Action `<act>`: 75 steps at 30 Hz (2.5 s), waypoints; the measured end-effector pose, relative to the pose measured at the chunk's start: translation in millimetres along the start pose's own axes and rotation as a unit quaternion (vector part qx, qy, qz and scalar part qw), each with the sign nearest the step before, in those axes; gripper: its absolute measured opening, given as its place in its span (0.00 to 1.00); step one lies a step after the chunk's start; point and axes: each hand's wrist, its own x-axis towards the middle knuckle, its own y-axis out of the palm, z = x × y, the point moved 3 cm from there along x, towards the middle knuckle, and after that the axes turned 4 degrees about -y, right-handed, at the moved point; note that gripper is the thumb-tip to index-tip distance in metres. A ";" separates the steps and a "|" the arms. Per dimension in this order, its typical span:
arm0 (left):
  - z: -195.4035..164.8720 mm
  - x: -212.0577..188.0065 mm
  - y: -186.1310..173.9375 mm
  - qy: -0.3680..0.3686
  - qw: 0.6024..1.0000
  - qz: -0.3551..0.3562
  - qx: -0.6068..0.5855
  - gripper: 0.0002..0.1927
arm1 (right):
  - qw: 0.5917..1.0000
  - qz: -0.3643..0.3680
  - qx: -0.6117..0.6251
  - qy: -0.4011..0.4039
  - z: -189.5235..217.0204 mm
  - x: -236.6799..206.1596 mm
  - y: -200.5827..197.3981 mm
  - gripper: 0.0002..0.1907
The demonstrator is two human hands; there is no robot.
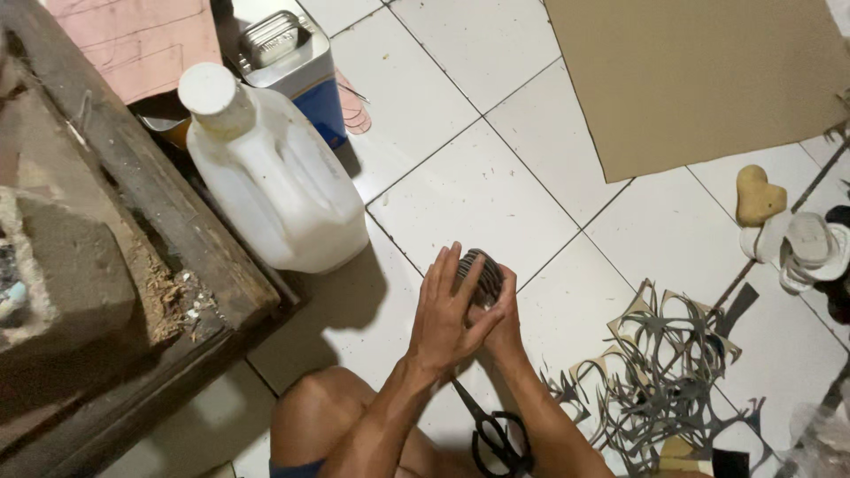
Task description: The person sits on the workshop floor and cuts sandal sole shapes out of cardboard sheets using scissors, following drawn outlines. They trim the edges of each cutout, set finished pieces on the floor with a stack of completed soles, and briefly reach to a nearby bench before resuming cutting.
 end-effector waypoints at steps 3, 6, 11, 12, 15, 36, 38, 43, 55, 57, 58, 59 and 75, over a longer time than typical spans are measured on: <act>-0.5 -1.6 3.5 0.024 0.999 -0.026 0.004 0.42 | 0.999 -0.006 -0.033 -0.001 1.2 -0.2 1.0 0.34; 3.7 -3.1 7.8 -0.010 0.999 0.002 0.041 0.43 | 0.995 0.018 -0.094 0.018 6.4 -3.6 -3.4 0.34; 11.5 -0.1 12.0 -0.056 0.998 -0.030 0.003 0.44 | 0.866 0.029 -0.477 -0.149 21.6 5.7 -15.3 0.35; 11.3 -0.7 13.2 -0.062 0.998 -0.021 0.003 0.45 | 0.867 0.051 -0.476 -0.136 21.3 5.4 -15.8 0.35; 7.7 -2.4 13.0 -0.033 0.998 -0.044 -0.016 0.46 | 0.906 0.048 -0.403 -0.117 23.1 12.8 -14.8 0.35; -26.4 -66.9 -31.4 -0.331 0.882 -0.058 -0.330 0.46 | 0.976 0.026 -0.190 0.105 35.0 -77.4 -28.8 0.34; -40.3 -102.2 -40.3 -0.372 0.869 -0.044 -0.323 0.43 | 0.980 0.009 -0.057 0.188 31.7 -113.6 -25.7 0.35; -85.0 -207.4 -77.2 -0.404 0.853 0.003 -0.330 0.39 | 0.934 -0.005 0.303 0.188 57.0 -219.0 7.4 0.28; -120.0 -435.9 -201.6 -0.386 0.649 -0.339 -0.561 0.29 | 0.900 0.286 0.280 0.173 105.2 -407.7 95.0 0.26; -111.2 -477.0 -238.8 -0.373 0.625 -0.406 -0.553 0.28 | 0.917 0.325 0.201 0.113 95.1 -422.7 106.7 0.27; -107.6 -500.5 -260.7 -0.365 0.613 -0.443 -0.543 0.28 | 0.923 0.333 0.166 0.097 88.9 -428.5 109.3 0.26; -102.8 -523.2 -283.3 -0.374 0.603 -0.492 -0.504 0.28 | 0.927 0.342 0.130 0.081 83.1 -433.0 109.7 0.26; -102.3 -704.9 -520.1 -0.312 0.525 -0.723 -0.324 0.19 | 0.925 0.304 0.175 0.144 76.8 -471.8 122.5 0.18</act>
